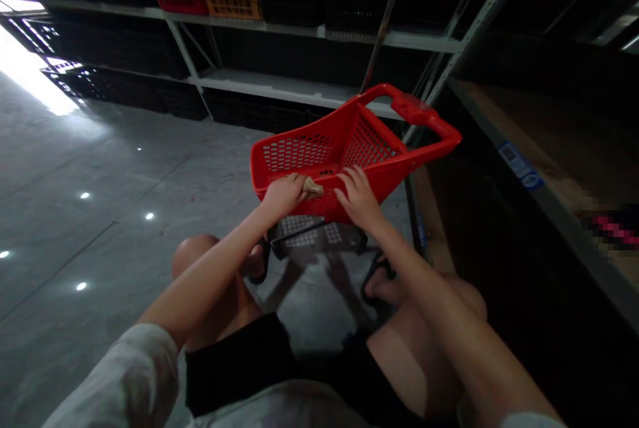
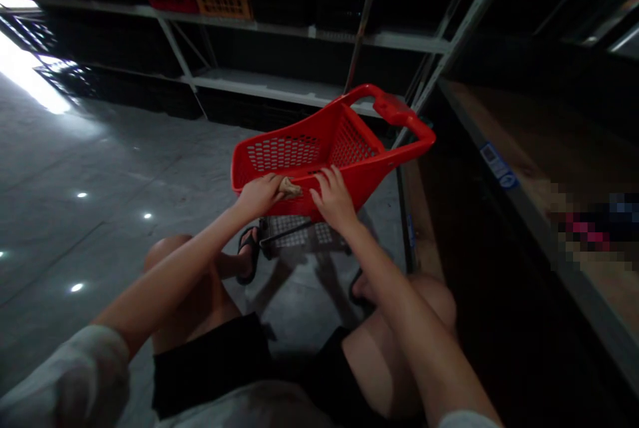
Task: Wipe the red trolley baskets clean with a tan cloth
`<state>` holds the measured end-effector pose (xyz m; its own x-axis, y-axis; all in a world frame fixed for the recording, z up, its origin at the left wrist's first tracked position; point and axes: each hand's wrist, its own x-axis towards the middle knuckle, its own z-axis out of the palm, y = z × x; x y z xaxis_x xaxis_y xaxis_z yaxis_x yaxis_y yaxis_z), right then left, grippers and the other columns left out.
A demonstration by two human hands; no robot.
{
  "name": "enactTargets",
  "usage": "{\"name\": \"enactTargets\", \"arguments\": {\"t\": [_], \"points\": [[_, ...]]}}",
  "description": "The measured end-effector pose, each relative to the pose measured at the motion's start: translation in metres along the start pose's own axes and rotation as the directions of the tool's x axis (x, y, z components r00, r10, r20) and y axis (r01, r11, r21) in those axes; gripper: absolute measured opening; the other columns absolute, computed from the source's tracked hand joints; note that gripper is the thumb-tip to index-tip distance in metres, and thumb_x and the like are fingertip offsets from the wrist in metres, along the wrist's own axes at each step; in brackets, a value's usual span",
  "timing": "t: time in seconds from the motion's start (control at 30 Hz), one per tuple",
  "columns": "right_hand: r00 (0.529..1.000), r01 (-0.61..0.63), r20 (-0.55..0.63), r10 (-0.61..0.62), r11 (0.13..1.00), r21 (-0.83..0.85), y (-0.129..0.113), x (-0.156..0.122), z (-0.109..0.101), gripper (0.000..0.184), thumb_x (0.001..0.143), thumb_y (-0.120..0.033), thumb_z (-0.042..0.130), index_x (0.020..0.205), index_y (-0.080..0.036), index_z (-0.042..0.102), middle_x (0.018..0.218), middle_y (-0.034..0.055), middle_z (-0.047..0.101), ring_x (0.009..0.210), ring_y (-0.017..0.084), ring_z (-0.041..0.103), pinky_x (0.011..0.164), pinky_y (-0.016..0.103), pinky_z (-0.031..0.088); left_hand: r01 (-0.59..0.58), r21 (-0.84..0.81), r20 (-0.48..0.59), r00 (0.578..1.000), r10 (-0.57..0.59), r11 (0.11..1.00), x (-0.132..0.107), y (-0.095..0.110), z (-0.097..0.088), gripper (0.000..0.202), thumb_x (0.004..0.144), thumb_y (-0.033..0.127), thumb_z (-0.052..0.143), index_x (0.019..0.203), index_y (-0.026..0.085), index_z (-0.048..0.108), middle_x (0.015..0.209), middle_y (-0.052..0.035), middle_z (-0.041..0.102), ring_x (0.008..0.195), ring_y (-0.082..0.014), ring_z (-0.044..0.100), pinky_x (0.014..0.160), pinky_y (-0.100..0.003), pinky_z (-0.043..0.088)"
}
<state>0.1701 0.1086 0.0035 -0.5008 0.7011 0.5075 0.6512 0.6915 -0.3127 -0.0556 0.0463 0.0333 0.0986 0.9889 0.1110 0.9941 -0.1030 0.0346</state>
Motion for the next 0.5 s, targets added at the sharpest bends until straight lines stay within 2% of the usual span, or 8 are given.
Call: {"name": "enactTargets", "arguments": {"t": [0.07, 0.17, 0.23, 0.3, 0.4, 0.47, 0.5], "points": [[0.999, -0.041, -0.026, 0.047, 0.979, 0.197, -0.009, -0.002, 0.023, 0.045, 0.1, -0.037, 0.049, 0.141, -0.021, 0.057, 0.149, 0.0117, 0.057, 0.152, 0.03, 0.034, 0.127, 0.054, 0.03, -0.051, -0.048, -0.011, 0.999, 0.051, 0.998, 0.019, 0.024, 0.0, 0.042, 0.101, 0.033, 0.054, 0.14, 0.018, 0.055, 0.134, -0.0124, 0.066, 0.113, -0.026, 0.069, 0.089, -0.033, 0.055], [0.974, -0.144, -0.097, 0.204, 0.891, 0.431, -0.009, 0.0, 0.043, 0.049, 0.096, -0.036, 0.054, 0.144, -0.024, 0.053, 0.148, 0.0122, 0.055, 0.145, 0.028, 0.044, 0.125, 0.052, 0.035, -0.083, -0.162, -0.037, 0.996, 0.078, 0.983, 0.044, 0.037, 0.004, 0.049, 0.099, 0.031, 0.059, 0.146, 0.02, 0.053, 0.14, -0.0119, 0.066, 0.118, -0.0267, 0.069, 0.095, -0.034, 0.056], [0.947, -0.175, -0.13, 0.293, 0.813, 0.555, -0.006, 0.003, 0.05, 0.051, 0.091, -0.034, 0.061, 0.142, -0.026, 0.055, 0.148, 0.0119, 0.052, 0.14, 0.026, 0.05, 0.122, 0.047, 0.04, -0.137, -0.267, -0.044, 0.991, 0.13, 0.954, 0.057, 0.03, 0.007, 0.057, 0.096, 0.031, 0.064, 0.15, 0.02, 0.051, 0.143, -0.0122, 0.065, 0.123, -0.0281, 0.067, 0.101, -0.037, 0.054], [0.937, -0.17, -0.129, 0.326, 0.745, 0.645, -0.003, 0.008, 0.054, 0.05, 0.085, -0.031, 0.068, 0.134, -0.027, 0.06, 0.142, 0.0106, 0.055, 0.135, 0.024, 0.054, 0.118, 0.043, 0.043, -0.231, -0.391, -0.034, 0.971, 0.237, 0.891, 0.066, 0.016, 0.009, 0.063, 0.092, 0.033, 0.069, 0.151, 0.02, 0.051, 0.146, -0.0122, 0.064, 0.128, -0.0289, 0.065, 0.108, -0.041, 0.051], [0.937, -0.183, -0.092, 0.336, 0.7, 0.691, 0.006, 0.021, 0.055, 0.03, 0.081, -0.023, 0.067, 0.111, -0.025, 0.068, 0.118, 0.0067, 0.067, 0.118, 0.023, 0.064, 0.109, 0.04, 0.049, -0.33, -0.599, -0.033, 0.921, 0.389, 0.729, 0.075, -0.007, 0.011, 0.075, 0.088, 0.04, 0.072, 0.156, 0.023, 0.046, 0.156, -0.0106, 0.055, 0.14, -0.0265, 0.057, 0.118, -0.041, 0.044], [0.918, -0.21, -0.121, 0.378, 0.721, 0.66, 0.024, 0.033, 0.048, 0.018, 0.079, -0.021, 0.064, 0.096, -0.024, 0.069, 0.105, 0.0052, 0.07, 0.107, 0.022, 0.067, 0.102, 0.038, 0.052, -0.286, -0.686, -0.046, 0.935, 0.353, 0.669, 0.08, -0.016, 0.013, 0.08, 0.088, 0.043, 0.07, 0.16, 0.023, 0.041, 0.163, -0.0099, 0.046, 0.148, -0.0245, 0.048, 0.123, -0.039, 0.039], [0.888, -0.235, -0.174, 0.426, 0.745, 0.624, 0.038, 0.039, 0.041, 0.016, 0.079, -0.02, 0.062, 0.093, -0.023, 0.069, 0.104, 0.0055, 0.07, 0.105, 0.022, 0.067, 0.1, 0.037, 0.052, -0.234, -0.707, -0.037, 0.955, 0.295, 0.668, 0.081, -0.018, 0.015, 0.079, 0.089, 0.045, 0.067, 0.16, 0.022, 0.041, 0.163, -0.0101, 0.045, 0.149, -0.0244, 0.047, 0.123, -0.039, 0.038]]}}
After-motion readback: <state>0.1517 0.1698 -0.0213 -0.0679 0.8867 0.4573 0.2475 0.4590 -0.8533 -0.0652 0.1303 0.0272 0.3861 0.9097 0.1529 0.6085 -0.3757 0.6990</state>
